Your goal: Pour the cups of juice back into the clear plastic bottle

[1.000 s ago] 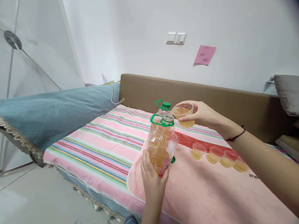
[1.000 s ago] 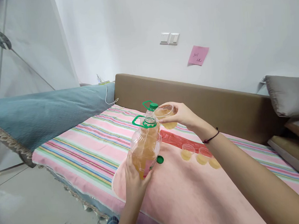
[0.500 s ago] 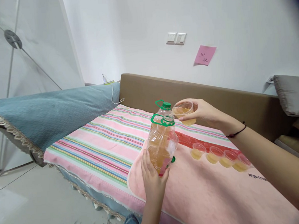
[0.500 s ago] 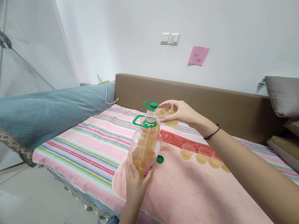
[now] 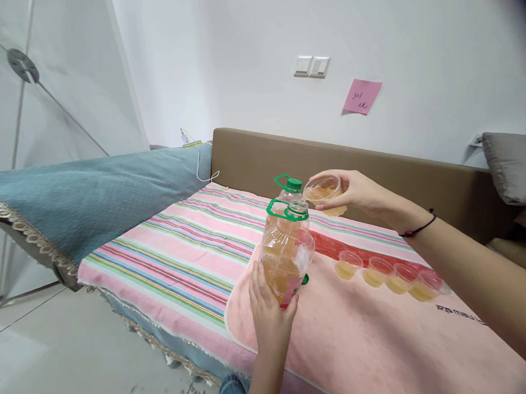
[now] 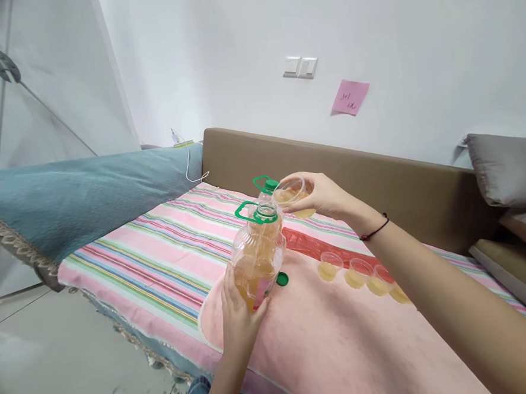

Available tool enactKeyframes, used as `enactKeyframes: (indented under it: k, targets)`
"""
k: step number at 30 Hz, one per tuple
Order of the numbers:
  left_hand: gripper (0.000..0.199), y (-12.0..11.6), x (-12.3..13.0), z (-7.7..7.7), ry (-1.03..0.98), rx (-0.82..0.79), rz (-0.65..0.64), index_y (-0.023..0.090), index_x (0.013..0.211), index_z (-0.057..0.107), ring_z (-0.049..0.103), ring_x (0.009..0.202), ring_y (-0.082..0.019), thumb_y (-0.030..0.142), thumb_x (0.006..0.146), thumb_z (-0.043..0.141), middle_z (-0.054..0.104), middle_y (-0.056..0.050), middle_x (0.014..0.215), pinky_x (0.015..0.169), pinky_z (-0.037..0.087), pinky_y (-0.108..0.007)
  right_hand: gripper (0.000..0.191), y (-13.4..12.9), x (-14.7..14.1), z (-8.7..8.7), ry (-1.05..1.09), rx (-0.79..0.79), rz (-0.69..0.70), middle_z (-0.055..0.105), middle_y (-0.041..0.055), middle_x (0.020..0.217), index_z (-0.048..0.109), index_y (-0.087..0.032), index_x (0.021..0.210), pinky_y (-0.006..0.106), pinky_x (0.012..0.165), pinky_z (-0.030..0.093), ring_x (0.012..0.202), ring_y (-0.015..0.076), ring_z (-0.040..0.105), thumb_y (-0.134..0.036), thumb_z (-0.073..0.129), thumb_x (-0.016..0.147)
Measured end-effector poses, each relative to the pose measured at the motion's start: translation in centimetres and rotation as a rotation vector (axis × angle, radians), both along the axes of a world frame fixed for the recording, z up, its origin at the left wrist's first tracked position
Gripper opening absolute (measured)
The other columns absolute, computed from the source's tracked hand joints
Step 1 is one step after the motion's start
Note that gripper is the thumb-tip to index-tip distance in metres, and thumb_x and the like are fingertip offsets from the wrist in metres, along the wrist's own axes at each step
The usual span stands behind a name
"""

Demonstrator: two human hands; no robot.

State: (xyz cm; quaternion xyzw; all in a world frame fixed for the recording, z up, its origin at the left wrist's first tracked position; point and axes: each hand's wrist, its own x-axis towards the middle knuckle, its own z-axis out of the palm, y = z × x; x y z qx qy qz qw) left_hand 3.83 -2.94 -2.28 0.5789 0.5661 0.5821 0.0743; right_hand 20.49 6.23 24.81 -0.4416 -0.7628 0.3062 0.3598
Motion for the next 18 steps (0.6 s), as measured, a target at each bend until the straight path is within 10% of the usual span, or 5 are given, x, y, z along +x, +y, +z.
enactKeyframes:
  k: [18]
  targets:
    - [0.098,0.03,0.09,0.07,0.001,0.026,0.014,0.024,0.156,0.012,0.036,0.144,-0.037,0.027,0.078,0.072,0.034,-0.019,0.156,0.114,0.038,-0.059,0.056,0.2,-0.21,0.32,-0.071,0.072,-0.038,0.071,0.0049,0.099,0.074,-0.029,0.101,0.041,0.076,0.056,0.089,0.026,0.066,-0.038,0.092,0.049]
